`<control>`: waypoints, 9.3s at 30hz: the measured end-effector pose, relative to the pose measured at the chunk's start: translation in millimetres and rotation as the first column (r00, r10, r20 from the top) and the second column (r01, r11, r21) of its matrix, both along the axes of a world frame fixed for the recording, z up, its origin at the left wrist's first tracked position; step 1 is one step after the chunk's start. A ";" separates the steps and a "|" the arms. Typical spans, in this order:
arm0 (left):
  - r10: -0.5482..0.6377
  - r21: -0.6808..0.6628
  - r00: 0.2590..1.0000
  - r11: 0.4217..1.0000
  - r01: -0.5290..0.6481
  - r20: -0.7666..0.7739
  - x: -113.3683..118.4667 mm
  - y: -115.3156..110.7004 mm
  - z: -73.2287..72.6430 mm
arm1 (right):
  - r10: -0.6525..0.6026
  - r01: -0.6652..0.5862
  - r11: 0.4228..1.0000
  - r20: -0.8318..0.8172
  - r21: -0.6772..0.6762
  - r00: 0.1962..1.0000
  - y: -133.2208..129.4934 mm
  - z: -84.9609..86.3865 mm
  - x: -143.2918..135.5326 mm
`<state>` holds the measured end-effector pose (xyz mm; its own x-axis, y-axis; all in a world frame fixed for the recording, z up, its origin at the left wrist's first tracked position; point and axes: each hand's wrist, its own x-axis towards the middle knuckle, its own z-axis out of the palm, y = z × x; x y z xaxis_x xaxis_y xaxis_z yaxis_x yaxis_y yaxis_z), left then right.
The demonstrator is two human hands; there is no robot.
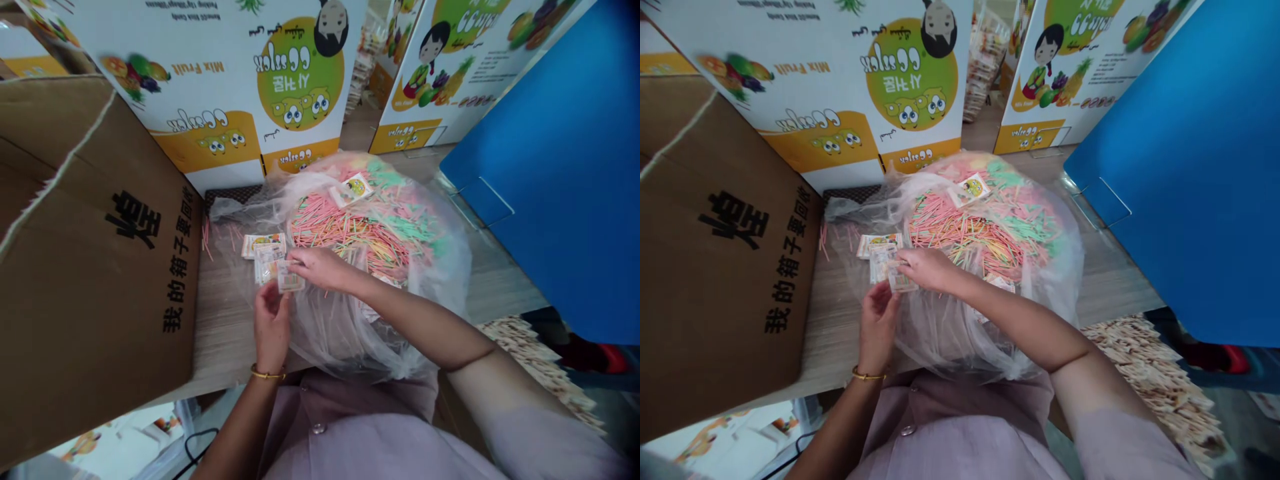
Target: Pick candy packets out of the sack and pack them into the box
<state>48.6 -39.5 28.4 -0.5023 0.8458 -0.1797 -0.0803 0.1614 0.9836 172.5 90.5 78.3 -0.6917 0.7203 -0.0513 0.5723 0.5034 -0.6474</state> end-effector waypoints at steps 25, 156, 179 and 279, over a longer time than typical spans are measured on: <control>-0.302 -0.193 0.201 0.881 0.431 -0.932 26.2 -5.2 -20.7 | -0.304 0.248 0.944 0.280 0.218 0.911 -51.7 -32.0 199.7; -0.238 0.003 0.880 0.966 0.259 0.412 32.5 19.4 -4.5 | -0.544 0.040 0.823 -0.767 -0.566 0.340 -14.9 25.7 32.9; -0.235 0.044 0.809 0.967 0.251 0.540 35.3 19.4 16.6 | -0.345 -0.062 0.852 -0.646 -0.520 0.681 -17.8 -3.0 44.5; -0.472 0.076 0.752 0.865 0.497 0.460 11.3 4.8 29.0 | -0.192 -0.085 0.900 -0.563 -0.429 0.804 -15.3 28.7 51.8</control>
<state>59.9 -34.7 57.4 0.1202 0.9379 -0.3254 -0.4066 0.3456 0.8457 224.3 75.2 106.9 -0.6473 0.7609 0.0442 0.0364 0.0889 -0.9954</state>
